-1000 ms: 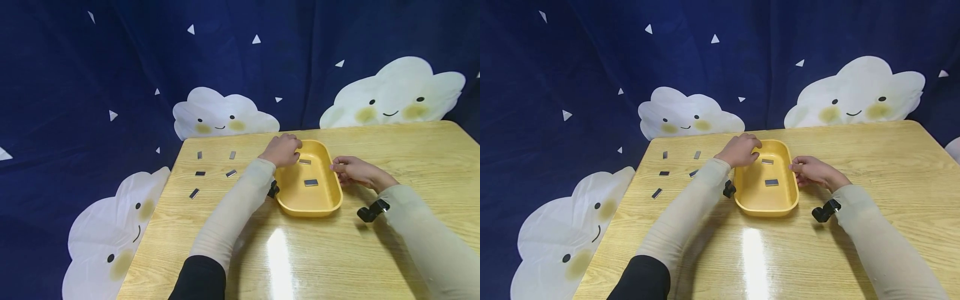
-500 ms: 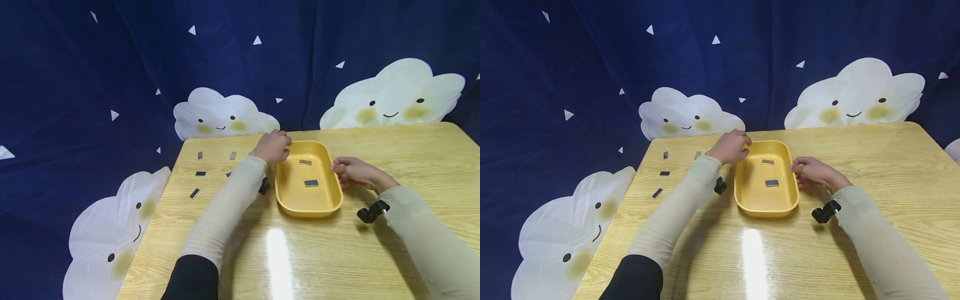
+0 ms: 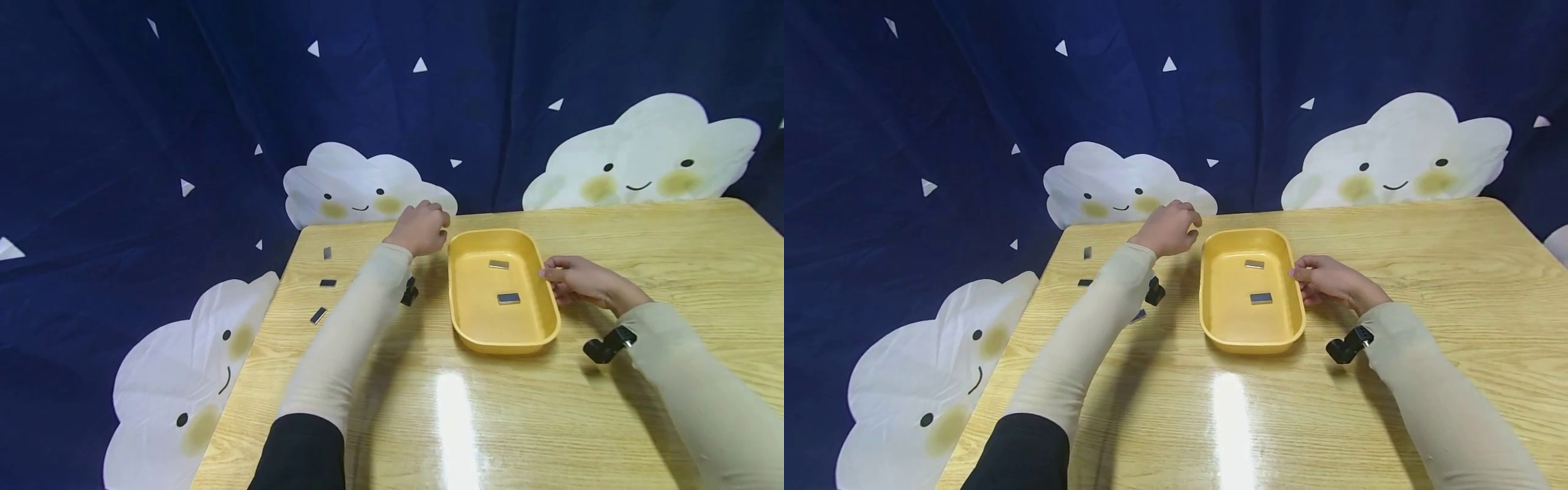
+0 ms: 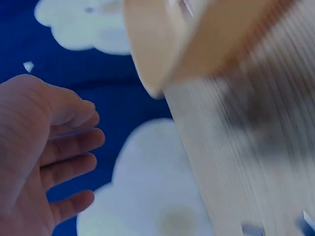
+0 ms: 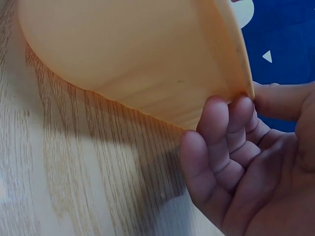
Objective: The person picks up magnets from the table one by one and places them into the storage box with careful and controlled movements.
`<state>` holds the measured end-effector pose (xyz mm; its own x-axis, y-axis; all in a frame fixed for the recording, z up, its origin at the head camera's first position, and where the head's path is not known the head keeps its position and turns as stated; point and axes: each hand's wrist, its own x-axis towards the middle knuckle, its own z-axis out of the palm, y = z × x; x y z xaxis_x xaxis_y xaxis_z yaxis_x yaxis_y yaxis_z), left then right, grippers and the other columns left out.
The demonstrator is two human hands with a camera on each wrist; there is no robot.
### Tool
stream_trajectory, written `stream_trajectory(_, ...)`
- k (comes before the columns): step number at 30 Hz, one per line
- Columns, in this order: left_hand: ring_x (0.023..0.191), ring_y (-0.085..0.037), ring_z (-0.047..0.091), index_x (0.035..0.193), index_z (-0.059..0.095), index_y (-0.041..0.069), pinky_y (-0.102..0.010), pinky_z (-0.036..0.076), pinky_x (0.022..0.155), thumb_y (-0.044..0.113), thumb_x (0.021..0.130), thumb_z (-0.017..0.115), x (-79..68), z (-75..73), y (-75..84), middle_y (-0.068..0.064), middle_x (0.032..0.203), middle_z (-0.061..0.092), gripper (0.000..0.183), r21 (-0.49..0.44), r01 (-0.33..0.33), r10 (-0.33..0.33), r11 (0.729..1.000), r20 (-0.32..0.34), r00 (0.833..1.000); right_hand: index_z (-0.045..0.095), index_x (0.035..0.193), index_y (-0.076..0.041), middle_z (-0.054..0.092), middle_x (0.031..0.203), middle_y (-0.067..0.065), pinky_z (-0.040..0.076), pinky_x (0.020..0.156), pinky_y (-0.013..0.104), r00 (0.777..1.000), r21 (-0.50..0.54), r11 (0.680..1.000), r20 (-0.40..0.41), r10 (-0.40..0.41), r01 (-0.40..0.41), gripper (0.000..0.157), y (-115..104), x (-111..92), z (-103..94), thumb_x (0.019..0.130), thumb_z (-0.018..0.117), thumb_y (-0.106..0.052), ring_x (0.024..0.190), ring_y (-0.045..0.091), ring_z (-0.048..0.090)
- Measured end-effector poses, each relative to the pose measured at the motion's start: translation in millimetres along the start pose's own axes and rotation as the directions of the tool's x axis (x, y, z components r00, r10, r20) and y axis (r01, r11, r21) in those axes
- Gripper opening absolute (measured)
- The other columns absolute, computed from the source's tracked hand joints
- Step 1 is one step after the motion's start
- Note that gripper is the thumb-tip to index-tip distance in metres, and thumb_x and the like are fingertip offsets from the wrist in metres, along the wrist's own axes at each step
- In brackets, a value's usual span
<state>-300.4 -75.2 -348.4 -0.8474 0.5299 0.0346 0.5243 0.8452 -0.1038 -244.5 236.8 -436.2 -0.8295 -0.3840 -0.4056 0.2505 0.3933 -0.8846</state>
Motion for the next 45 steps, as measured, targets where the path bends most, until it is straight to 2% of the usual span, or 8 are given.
stream_trajectory(7, 0.101, -0.024, 0.062, 0.106, 0.074, 0.015, -0.044, 0.054, 0.085, 0.013, 0.094, 0.053, -10.2, 7.2, -37.0, -0.003, 0.109, 0.069, 0.024, 0.031, 0.070, -0.071, 0.997, 0.024, 0.997, 0.044, 0.110, -0.003, 0.058, 0.081, -0.003, 0.057, 0.070, 0.030, 1.000, 0.006, 1.000, 0.005, 0.006, -0.006, 0.021, 0.4, 0.2, -0.2, 0.105, 0.047, -0.023, 0.071, 0.010, 0.060)
stream_trajectory(12, 0.100, -0.026, 0.062, 0.104, 0.074, 0.014, -0.045, 0.054, 0.083, 0.009, 0.093, 0.051, -20.0, 23.7, -63.9, -0.005, 0.110, 0.066, 0.025, 0.002, 0.148, -0.148, 0.989, 0.058, 0.987, 0.044, 0.109, -0.003, 0.058, 0.081, -0.003, 0.058, 0.070, 0.030, 1.000, 0.002, 1.000, 0.001, 0.010, -0.010, 0.020, 0.1, -0.6, -0.6, 0.105, 0.046, -0.023, 0.071, 0.010, 0.060)
stream_trajectory(16, 0.104, -0.026, 0.060, 0.105, 0.073, 0.014, -0.045, 0.053, 0.087, 0.005, 0.092, 0.050, -34.5, 41.1, -85.0, -0.006, 0.115, 0.064, 0.028, -0.027, 0.251, -0.248, 0.968, 0.088, 0.965, 0.044, 0.109, -0.003, 0.058, 0.081, -0.003, 0.057, 0.070, 0.030, 1.000, 0.008, 1.000, 0.003, 0.007, -0.007, 0.020, -0.7, -1.2, 0.4, 0.105, 0.047, -0.023, 0.071, 0.010, 0.060)
stream_trajectory(21, 0.116, -0.028, 0.060, 0.124, 0.068, 0.012, -0.048, 0.052, 0.095, 0.008, 0.094, 0.051, -46.5, 54.9, -103.3, -0.009, 0.126, 0.061, 0.034, -0.101, 0.372, -0.360, 0.923, 0.120, 0.925, 0.044, 0.109, -0.002, 0.058, 0.081, -0.002, 0.057, 0.070, 0.030, 1.000, -0.003, 1.000, 0.006, 0.005, -0.005, 0.021, -1.1, -2.0, -0.5, 0.105, 0.046, -0.023, 0.071, 0.010, 0.060)
stream_trajectory(28, 0.116, -0.032, 0.062, 0.126, 0.068, 0.015, -0.049, 0.052, 0.096, 0.010, 0.096, 0.051, -49.0, 64.1, -107.1, -0.010, 0.129, 0.061, 0.035, -0.109, 0.402, -0.391, 0.909, 0.108, 0.914, 0.044, 0.110, -0.003, 0.059, 0.080, -0.003, 0.057, 0.070, 0.030, 1.000, 0.005, 1.000, 0.004, -0.003, 0.003, 0.021, -1.0, -2.8, -1.4, 0.105, 0.047, -0.023, 0.071, 0.009, 0.060)
stream_trajectory(33, 0.117, -0.030, 0.062, 0.127, 0.067, 0.016, -0.049, 0.052, 0.097, 0.010, 0.096, 0.050, -53.1, 76.5, -103.1, -0.009, 0.129, 0.062, 0.036, -0.128, 0.409, -0.389, 0.903, 0.158, 0.908, 0.044, 0.108, -0.003, 0.059, 0.080, -0.003, 0.057, 0.070, 0.030, 1.000, -0.003, 1.000, 0.015, -0.001, 0.001, 0.020, 0.2, -3.0, 0.0, 0.105, 0.046, -0.023, 0.070, 0.009, 0.061)
stream_trajectory(43, 0.102, -0.025, 0.062, 0.118, 0.069, 0.009, -0.041, 0.055, 0.086, 0.014, 0.098, 0.053, -44.4, 88.7, -103.0, -0.010, 0.127, 0.060, 0.026, -0.133, 0.449, -0.420, 0.884, 0.199, 0.885, 0.044, 0.110, -0.003, 0.059, 0.081, -0.004, 0.056, 0.070, 0.029, 1.000, -0.003, 1.000, 0.007, 0.000, 0.000, 0.022, 2.0, 1.6, 0.8, 0.105, 0.046, -0.025, 0.071, 0.008, 0.060)
stream_trajectory(45, 0.091, -0.022, 0.061, 0.107, 0.069, 0.008, -0.039, 0.054, 0.079, 0.016, 0.099, 0.052, -40.0, 91.3, -100.9, -0.009, 0.120, 0.063, 0.021, -0.135, 0.460, -0.429, 0.878, 0.209, 0.879, 0.044, 0.109, -0.003, 0.058, 0.081, -0.004, 0.056, 0.069, 0.029, 1.000, 0.003, 1.000, 0.006, -0.003, 0.003, 0.021, 2.7, 1.3, 1.3, 0.105, 0.046, -0.024, 0.070, 0.008, 0.060)
